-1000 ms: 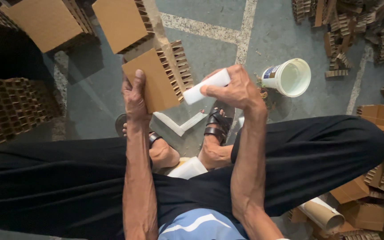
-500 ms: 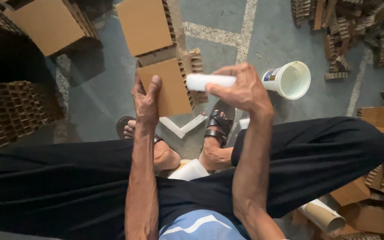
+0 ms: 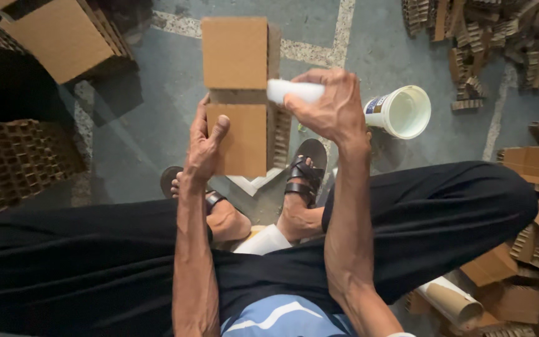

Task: The person sits on the floor and assembles small corrugated cardboard pieces into a box-like structure. They align the pieces, secure them with rubber bands, and apply a white substance from a bottle to the edges. The person handles multiple cardboard pieces and uses rubber bands and a bottle during the process.

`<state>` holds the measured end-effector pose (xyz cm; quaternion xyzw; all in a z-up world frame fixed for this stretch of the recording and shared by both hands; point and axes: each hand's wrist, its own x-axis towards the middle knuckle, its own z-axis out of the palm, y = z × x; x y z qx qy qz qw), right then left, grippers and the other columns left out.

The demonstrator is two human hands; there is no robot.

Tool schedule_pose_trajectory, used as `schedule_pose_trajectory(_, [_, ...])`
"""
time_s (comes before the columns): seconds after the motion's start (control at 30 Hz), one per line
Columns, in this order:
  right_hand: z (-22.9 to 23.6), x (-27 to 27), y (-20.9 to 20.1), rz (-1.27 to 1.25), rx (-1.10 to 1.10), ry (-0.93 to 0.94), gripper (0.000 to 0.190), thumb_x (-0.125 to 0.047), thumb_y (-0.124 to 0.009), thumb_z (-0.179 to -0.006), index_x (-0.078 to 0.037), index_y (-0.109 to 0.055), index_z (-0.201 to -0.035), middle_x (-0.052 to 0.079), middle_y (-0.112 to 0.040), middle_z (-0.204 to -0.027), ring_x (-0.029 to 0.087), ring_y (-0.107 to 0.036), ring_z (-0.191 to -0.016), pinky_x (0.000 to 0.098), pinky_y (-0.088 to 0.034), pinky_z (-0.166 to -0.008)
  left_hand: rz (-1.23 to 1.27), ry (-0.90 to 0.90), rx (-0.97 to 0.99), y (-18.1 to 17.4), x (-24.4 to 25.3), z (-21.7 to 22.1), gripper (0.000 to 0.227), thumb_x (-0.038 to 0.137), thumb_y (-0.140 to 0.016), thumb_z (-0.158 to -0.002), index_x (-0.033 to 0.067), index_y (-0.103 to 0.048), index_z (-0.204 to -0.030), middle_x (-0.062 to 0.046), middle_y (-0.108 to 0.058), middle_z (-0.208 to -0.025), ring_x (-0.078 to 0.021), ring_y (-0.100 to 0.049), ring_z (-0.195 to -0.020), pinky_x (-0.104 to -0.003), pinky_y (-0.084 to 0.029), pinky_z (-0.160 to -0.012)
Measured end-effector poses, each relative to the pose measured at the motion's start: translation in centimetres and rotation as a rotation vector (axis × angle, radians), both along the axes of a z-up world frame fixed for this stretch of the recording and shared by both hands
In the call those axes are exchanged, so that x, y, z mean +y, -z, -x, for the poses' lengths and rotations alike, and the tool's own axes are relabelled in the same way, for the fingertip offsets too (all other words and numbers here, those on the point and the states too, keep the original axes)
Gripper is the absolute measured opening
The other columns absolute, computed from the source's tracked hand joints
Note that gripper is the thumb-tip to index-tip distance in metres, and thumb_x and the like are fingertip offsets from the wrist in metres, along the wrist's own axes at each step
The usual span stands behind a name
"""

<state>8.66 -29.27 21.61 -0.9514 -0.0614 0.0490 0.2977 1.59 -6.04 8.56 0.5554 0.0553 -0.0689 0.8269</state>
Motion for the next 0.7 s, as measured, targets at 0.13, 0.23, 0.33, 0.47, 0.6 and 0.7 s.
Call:
schedule_pose_trajectory(0.13, [0.6,0.5,0.6,-0.035,0.125,0.006,0.036,-0.033,-0.081,-0.074,-0.008,-0.082,-0.101,0.014,-0.079,-0.085,0.022,-0.077,-0.074,0.0352,-0.062,-0.074,-0.044,-0.039,0.115,0.2,0.0,-0.6,0.050,0.035,-0.065,-0.102,0.0052,-0.053,-0.140,-0.006,-0.069,-0.117,-0.0130,-0.065,-0.101,-0.030,-0.056,-0.086])
schedule_pose_trajectory(0.23, [0.8,1.3,1.0,-0.103,0.109,0.036,0.036,-0.029,-0.081,-0.074,-0.008,-0.081,-0.103,0.012,-0.079,-0.086,0.020,-0.078,-0.074,0.0337,-0.063,-0.072,-0.162,-0.112,0.092,0.6,-0.4,-0.8,0.044,0.033,-0.066,-0.105,0.0042,-0.057,-0.136,-0.007,-0.070,-0.114,-0.0138,-0.067,-0.100,-0.031,-0.057,-0.086])
schedule_pose_trajectory(0.33, [1.2,1.8,0.8,-0.221,0.034,0.144,0.034,-0.027,-0.083,-0.076,-0.008,-0.080,-0.104,0.010,-0.080,-0.088,0.017,-0.078,-0.075,0.0311,-0.064,-0.070,0.020,-0.159,0.042,1.0,-0.6,-0.7,0.040,0.029,-0.064,-0.108,0.0039,-0.056,-0.139,-0.007,-0.070,-0.122,-0.0135,-0.067,-0.108,-0.030,-0.057,-0.093])
schedule_pose_trajectory(0.47, [3.5,2.1,0.3,-0.250,-0.063,0.217,0.031,-0.026,-0.084,-0.079,-0.006,-0.080,-0.102,0.010,-0.080,-0.088,0.016,-0.078,-0.075,0.0299,-0.063,-0.069,0.208,-0.192,0.090,1.3,-0.3,-0.5,0.038,0.024,-0.062,-0.106,0.0056,-0.055,-0.138,-0.007,-0.070,-0.119,-0.0150,-0.068,-0.102,-0.032,-0.058,-0.086])
schedule_pose_trajectory(0.6, [5.3,2.4,0.8,-0.209,0.057,0.197,0.029,-0.027,-0.083,-0.077,-0.005,-0.081,-0.096,0.009,-0.080,-0.080,0.015,-0.077,-0.070,0.0291,-0.061,-0.067,0.243,-0.197,0.021,1.9,-0.1,0.0,0.037,0.023,-0.063,-0.108,0.0054,-0.055,-0.139,-0.005,-0.069,-0.123,-0.0144,-0.067,-0.108,-0.032,-0.057,-0.092])
schedule_pose_trajectory(0.7, [4.4,2.4,1.6,-0.165,-0.064,0.200,0.026,-0.025,-0.082,-0.080,-0.004,-0.082,-0.096,0.008,-0.079,-0.077,0.015,-0.075,-0.065,0.0300,-0.059,-0.064,0.273,-0.153,-0.015,2.2,-0.5,0.1,0.034,0.022,-0.064,-0.108,0.0049,-0.056,-0.137,-0.005,-0.069,-0.123,-0.0142,-0.067,-0.108,-0.032,-0.058,-0.094])
